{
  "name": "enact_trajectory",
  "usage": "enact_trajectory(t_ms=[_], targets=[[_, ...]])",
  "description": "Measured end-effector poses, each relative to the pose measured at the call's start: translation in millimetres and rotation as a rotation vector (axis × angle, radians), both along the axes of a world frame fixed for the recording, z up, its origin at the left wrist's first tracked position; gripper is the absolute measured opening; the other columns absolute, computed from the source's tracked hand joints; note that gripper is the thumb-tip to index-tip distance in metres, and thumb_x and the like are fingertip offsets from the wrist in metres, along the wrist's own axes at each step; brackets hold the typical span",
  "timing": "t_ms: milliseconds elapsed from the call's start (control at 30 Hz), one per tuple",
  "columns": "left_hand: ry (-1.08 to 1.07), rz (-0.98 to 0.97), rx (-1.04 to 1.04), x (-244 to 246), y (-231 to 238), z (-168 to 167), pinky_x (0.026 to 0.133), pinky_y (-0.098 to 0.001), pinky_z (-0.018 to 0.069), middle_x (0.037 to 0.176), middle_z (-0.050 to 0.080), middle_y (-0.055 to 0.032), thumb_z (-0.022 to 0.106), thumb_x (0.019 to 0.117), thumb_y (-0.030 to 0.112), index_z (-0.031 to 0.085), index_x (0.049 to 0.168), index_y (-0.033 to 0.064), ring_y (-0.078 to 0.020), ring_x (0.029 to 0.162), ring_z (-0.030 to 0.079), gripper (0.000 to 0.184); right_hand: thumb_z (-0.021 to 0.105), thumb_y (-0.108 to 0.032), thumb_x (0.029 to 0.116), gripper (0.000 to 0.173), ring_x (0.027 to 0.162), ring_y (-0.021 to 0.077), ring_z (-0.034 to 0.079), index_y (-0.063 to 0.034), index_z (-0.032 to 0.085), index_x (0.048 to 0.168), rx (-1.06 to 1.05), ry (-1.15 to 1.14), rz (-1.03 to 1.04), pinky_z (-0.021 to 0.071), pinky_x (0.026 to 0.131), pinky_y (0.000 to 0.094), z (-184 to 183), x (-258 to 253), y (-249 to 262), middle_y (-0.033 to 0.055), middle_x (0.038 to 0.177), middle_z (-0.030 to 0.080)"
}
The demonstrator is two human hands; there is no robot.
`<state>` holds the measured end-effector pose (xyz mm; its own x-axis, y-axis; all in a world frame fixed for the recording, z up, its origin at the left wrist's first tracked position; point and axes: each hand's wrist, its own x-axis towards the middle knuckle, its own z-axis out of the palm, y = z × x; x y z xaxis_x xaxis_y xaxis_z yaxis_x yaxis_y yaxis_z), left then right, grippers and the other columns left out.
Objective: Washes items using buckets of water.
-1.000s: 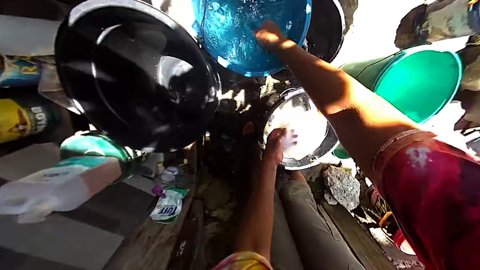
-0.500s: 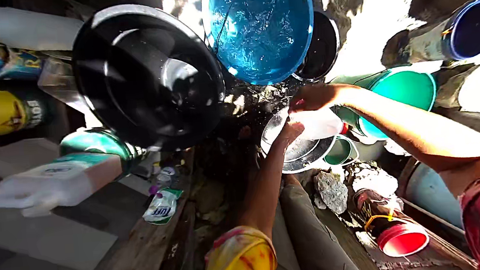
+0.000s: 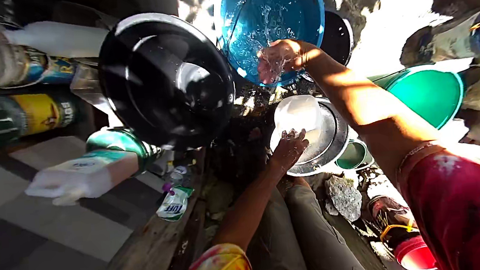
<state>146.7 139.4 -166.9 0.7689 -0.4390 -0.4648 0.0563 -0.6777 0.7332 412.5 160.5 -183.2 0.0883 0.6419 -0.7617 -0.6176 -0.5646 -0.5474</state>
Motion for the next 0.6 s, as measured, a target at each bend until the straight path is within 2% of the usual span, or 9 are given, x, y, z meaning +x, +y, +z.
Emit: enact_trajectory(t_ms=[67, 133, 200, 267, 400, 433, 533, 567, 600], targets=[[-0.051, 0.026, 0.015, 1.5, 9.6, -4.3, 0.109, -0.0611, 0.0420, 0.148, 0.056, -0.0190, 0.052, 0.1009, -0.001, 0.072, 0.121, 0.0036, -0.0430, 0.135, 0.054, 0.028, 0.035, -0.013, 0.1048, 0.031, 0.077, 0.0189, 0.074, -0.0013, 0.063, 0.100, 0.088, 0.054, 0.188, 0.0625, 0.075, 0.0347, 49.2, -13.1, -21.6, 0.0075, 0.085, 0.073], [-0.125, 0.080, 0.053, 1.8, 15.0, -12.7, 0.106, -0.0594, 0.0458, 0.136, 0.064, -0.0206, 0.055, 0.0998, 0.000, 0.073, 0.117, 0.0029, -0.0430, 0.126, 0.060, 0.025, 0.053, -0.004, 0.0990, 0.018, 0.076, 0.0169, 0.072, 0.0027, 0.069, 0.095, 0.135, -0.078, 0.594, 0.0604, 0.075, 0.0340, 87.9, -28.9, -41.7, 0.0084, 0.083, 0.074], [-0.202, 0.123, 0.088, 7.8, 19.3, -11.3, 0.102, -0.0583, 0.0488, 0.120, 0.070, -0.0241, 0.057, 0.0991, 0.002, 0.073, 0.115, -0.0017, -0.0442, 0.116, 0.065, 0.022, 0.070, -0.008, 0.0954, 0.014, 0.075, 0.0202, 0.064, 0.0052, 0.072, 0.094, 0.129, -0.273, 0.870, 0.0530, 0.077, 0.0427, 96.1, -37.9, -51.3, 0.0131, 0.082, 0.068], [-0.304, 0.129, 0.098, 11.0, 21.4, -11.1, 0.096, -0.0574, 0.0514, 0.111, 0.071, -0.0234, 0.058, 0.0955, -0.002, 0.073, 0.105, -0.0051, -0.0424, 0.108, 0.068, 0.018, 0.060, -0.010, 0.1019, 0.020, 0.071, 0.0154, 0.063, 0.0065, 0.069, 0.096, 0.031, -0.380, 0.728, 0.0545, 0.073, 0.0363, 82.0, -29.6, -47.7, 0.0120, 0.082, 0.067], [-0.302, 0.116, 0.060, 6.4, 21.9, -13.6, 0.104, -0.0581, 0.0480, 0.137, 0.065, -0.0171, 0.058, 0.0968, -0.002, 0.074, 0.108, 0.0021, -0.0396, 0.126, 0.062, 0.020, 0.042, -0.026, 0.1111, 0.038, 0.068, 0.0072, 0.064, 0.0034, 0.066, 0.111, -0.213, -0.478, -0.048, 0.0562, 0.068, 0.0254, 15.1, 0.0, -7.5, 0.0048, 0.085, 0.067], [-0.285, 0.116, 0.056, 5.8, 22.0, -10.9, 0.105, -0.0584, 0.0483, 0.140, 0.063, -0.0176, 0.059, 0.0958, -0.003, 0.074, 0.103, 0.0008, -0.0408, 0.126, 0.061, 0.017, 0.042, -0.027, 0.1110, 0.038, 0.073, 0.0091, 0.064, 0.0027, 0.066, 0.114, -0.308, -0.565, -0.108, 0.0551, 0.070, 0.0270, -2.7, 4.9, 2.7, 0.0066, 0.091, 0.067], [-0.182, 0.087, 0.062, 1.9, 23.6, -6.8, 0.111, -0.0568, 0.0436, 0.148, 0.057, -0.0184, 0.055, 0.0983, -0.002, 0.074, 0.108, 0.0004, -0.0415, 0.134, 0.056, 0.022, 0.041, -0.025, 0.1108, 0.045, 0.125, 0.0390, 0.060, 0.0116, 0.061, 0.127, -0.476, -0.734, -0.005, 0.0454, 0.107, 0.0547, -46.4, 8.5, 13.1, 0.0293, 0.133, 0.062], [-0.169, 0.087, 0.068, -0.2, 25.6, -6.6, 0.112, -0.0557, 0.0430, 0.148, 0.057, -0.0189, 0.054, 0.0991, -0.002, 0.075, 0.110, 0.0007, -0.0408, 0.135, 0.055, 0.023, 0.045, -0.024, 0.1096, 0.043, 0.124, 0.0400, 0.061, 0.0111, 0.062, 0.126, -0.461, -0.733, 0.032, 0.0457, 0.106, 0.0569, -57.4, 5.7, 11.6, 0.0293, 0.131, 0.062], [-0.176, 0.100, 0.066, -3.4, 28.4, -7.6, 0.112, -0.0551, 0.0435, 0.146, 0.058, -0.0195, 0.054, 0.0988, -0.002, 0.075, 0.110, 0.0008, -0.0402, 0.135, 0.056, 0.024, 0.047, -0.026, 0.1086, 0.039, 0.109, 0.0324, 0.066, 0.0069, 0.065, 0.121, -0.422, -0.663, 0.021, 0.0519, 0.096, 0.0512, -64.7, 2.8, 10.2, 0.0232, 0.119, 0.067]])
